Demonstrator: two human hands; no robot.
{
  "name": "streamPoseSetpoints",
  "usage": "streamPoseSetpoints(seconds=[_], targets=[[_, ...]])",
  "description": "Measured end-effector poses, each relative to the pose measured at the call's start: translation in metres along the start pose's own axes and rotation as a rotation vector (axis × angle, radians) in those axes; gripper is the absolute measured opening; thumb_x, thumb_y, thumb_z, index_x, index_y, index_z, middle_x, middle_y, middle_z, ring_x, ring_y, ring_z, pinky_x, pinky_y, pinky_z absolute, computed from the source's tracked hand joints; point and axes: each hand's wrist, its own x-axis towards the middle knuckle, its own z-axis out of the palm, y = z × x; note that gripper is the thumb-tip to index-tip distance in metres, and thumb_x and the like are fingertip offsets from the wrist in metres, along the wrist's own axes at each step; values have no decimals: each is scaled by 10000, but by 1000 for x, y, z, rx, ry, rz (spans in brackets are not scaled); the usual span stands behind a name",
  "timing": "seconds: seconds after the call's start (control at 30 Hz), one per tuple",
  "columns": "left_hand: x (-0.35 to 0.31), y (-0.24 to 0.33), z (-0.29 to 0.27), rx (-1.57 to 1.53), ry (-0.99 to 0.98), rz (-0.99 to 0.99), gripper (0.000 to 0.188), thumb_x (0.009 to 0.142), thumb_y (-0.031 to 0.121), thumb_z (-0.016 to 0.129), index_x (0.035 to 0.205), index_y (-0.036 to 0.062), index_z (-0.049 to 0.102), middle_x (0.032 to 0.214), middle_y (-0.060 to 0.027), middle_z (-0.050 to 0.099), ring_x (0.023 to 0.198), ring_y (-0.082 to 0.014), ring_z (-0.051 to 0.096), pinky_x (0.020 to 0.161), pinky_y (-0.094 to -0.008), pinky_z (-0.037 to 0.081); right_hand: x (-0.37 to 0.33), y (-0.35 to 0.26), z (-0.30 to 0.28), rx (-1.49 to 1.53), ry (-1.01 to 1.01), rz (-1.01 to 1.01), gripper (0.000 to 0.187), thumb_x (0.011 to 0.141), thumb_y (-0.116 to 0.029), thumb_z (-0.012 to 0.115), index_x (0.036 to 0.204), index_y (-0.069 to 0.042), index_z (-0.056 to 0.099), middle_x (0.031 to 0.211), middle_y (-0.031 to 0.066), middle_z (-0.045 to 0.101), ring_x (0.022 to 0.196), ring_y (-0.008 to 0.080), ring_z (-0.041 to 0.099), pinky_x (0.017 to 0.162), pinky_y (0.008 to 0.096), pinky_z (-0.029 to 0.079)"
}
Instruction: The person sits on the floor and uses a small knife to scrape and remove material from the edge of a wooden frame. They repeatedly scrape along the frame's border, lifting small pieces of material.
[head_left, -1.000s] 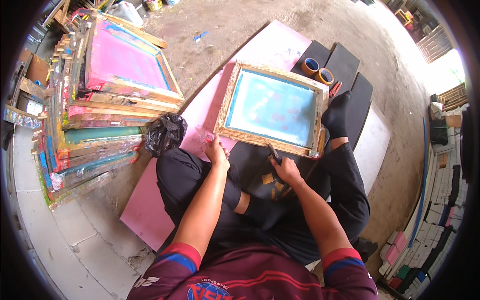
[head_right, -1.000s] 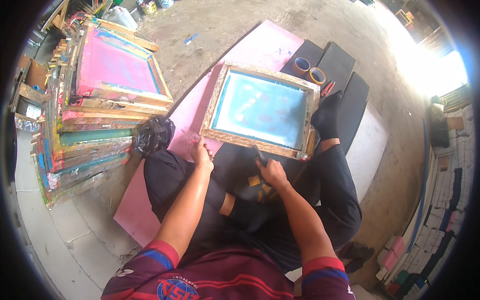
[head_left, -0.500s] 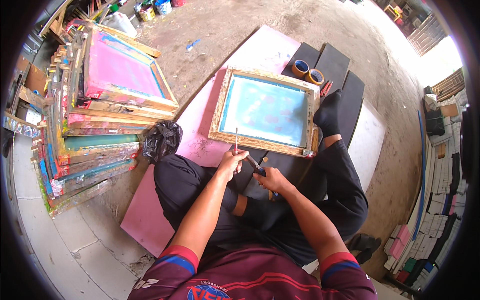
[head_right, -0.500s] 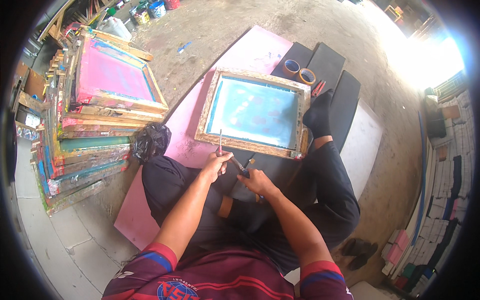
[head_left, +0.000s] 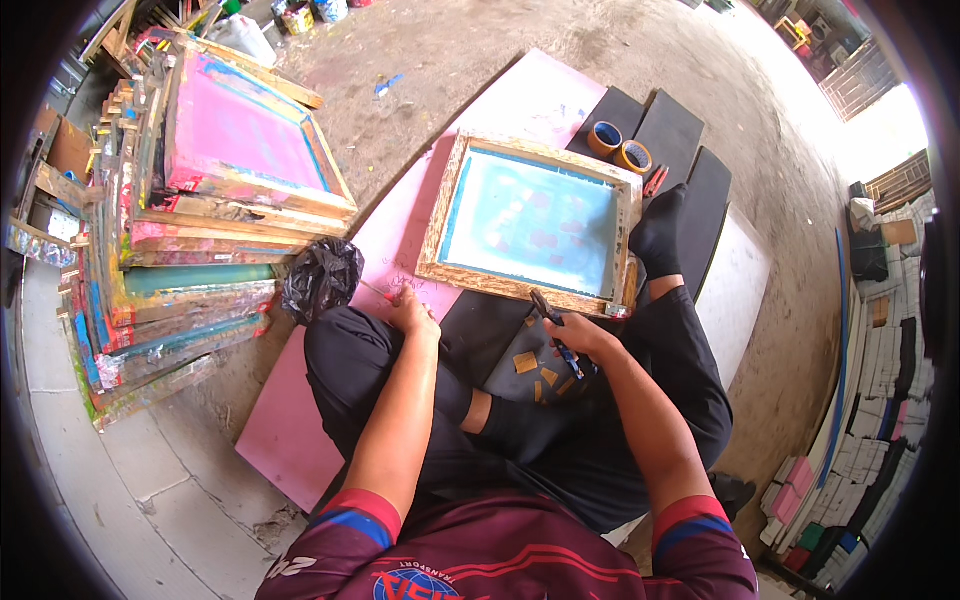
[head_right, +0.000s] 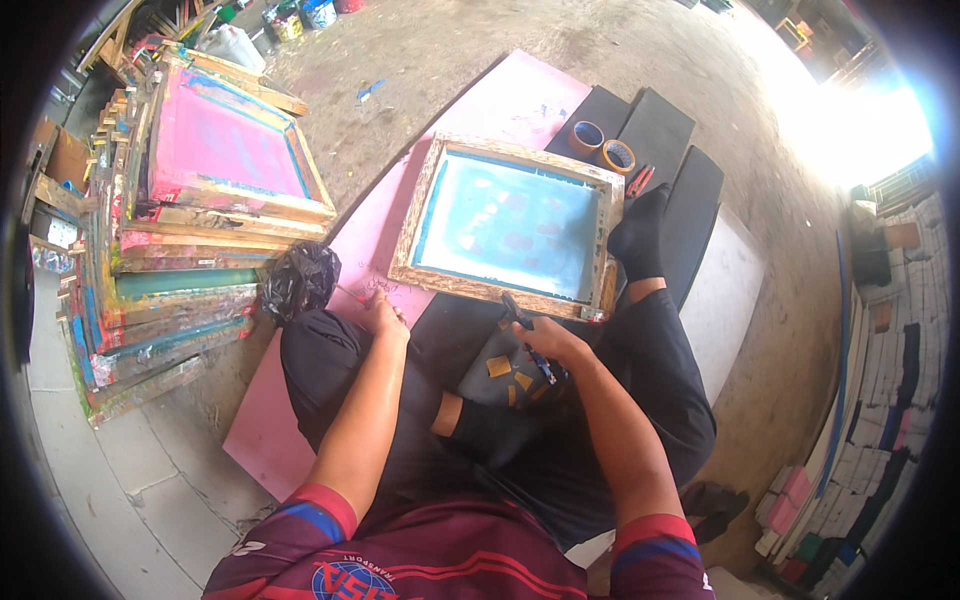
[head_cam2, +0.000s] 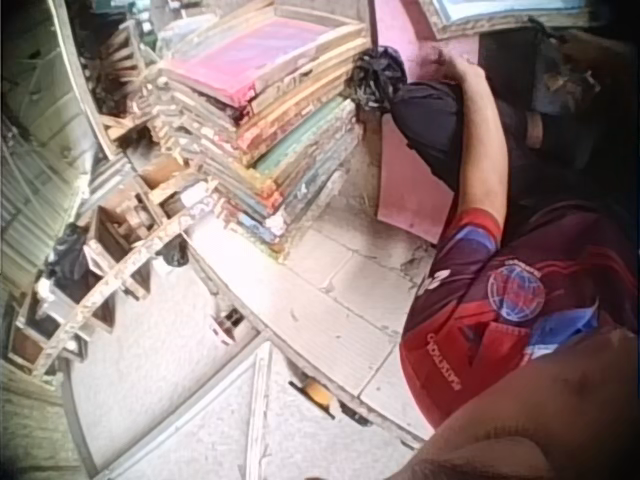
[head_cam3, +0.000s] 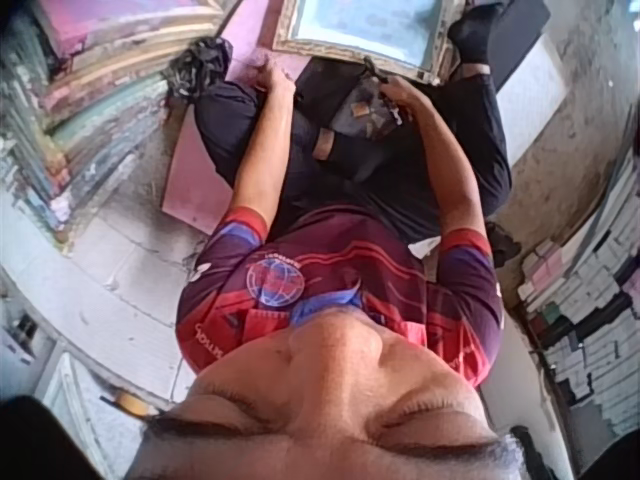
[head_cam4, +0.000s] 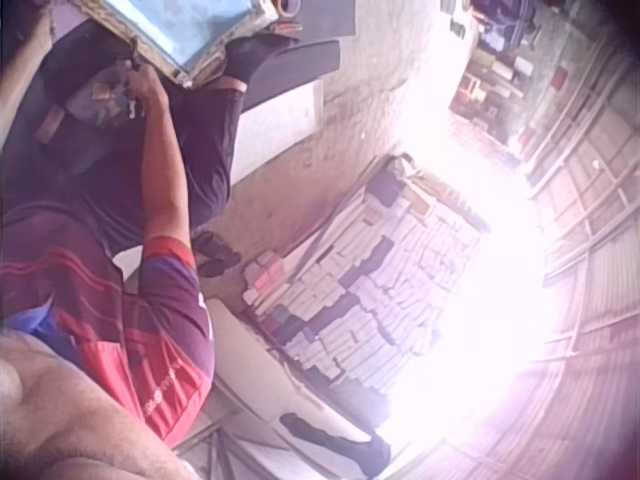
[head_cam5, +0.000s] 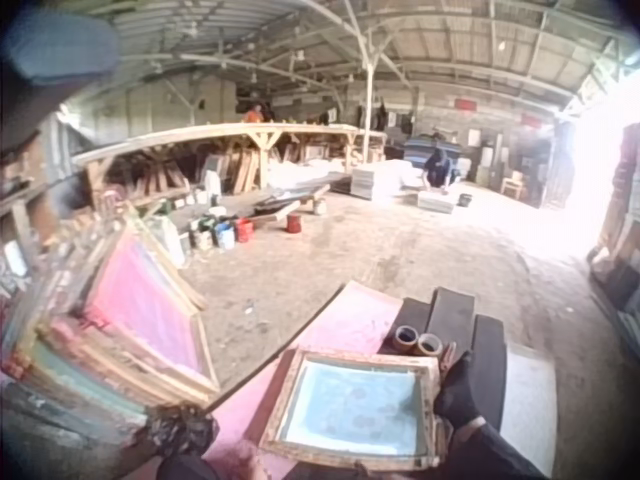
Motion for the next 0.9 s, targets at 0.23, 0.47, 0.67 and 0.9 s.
streamPoseSetpoints(seconds=[0.23, 0.47, 0.67, 0.9], targets=[[-3, 7, 5, -78, 141, 45, 314, 951, 323, 730, 956, 86, 525, 593, 3, 458, 382, -123, 383, 348, -284, 280, -8, -31, -13, -22, -24, 90, 474, 1032, -429, 568, 988, 43, 586, 835, 89, 653, 647, 175, 668, 552, 358, 525], [-22, 6, 8, 5, 9, 154, 285, 964, 289, 713, 970, 67, 534, 642, -9, 482, 400, -123, 378, 358, -289, 288, 7, -1, -6, -66, 63, 71, 483, 1012, -421, 597, 975, 60, 580, 681, 93, 630, 512, 159, 605, 501, 352, 508], [-32, 1, 8, 3, -84, 261, 258, 960, 243, 715, 883, 87, 526, 655, 8, 474, 433, -95, 379, 371, -274, 298, 10, 14, 36, -219, 468, -18, 489, 986, -440, 621, 991, 49, 630, 750, 166, 682, 633, 270, 696, 621, 416, 551], [-62, 2, 2, 211, -441, 181, 243, 930, 208, 752, 823, 123, 551, 617, 43, 478, 410, -52, 394, 350, -229, 314, -4, 3, 51, -73, 378, -16, 588, 969, -493, 601, 1175, 56, 649, 1000, 289, 711, 1034, 461, 666, 894, 516, 518]])
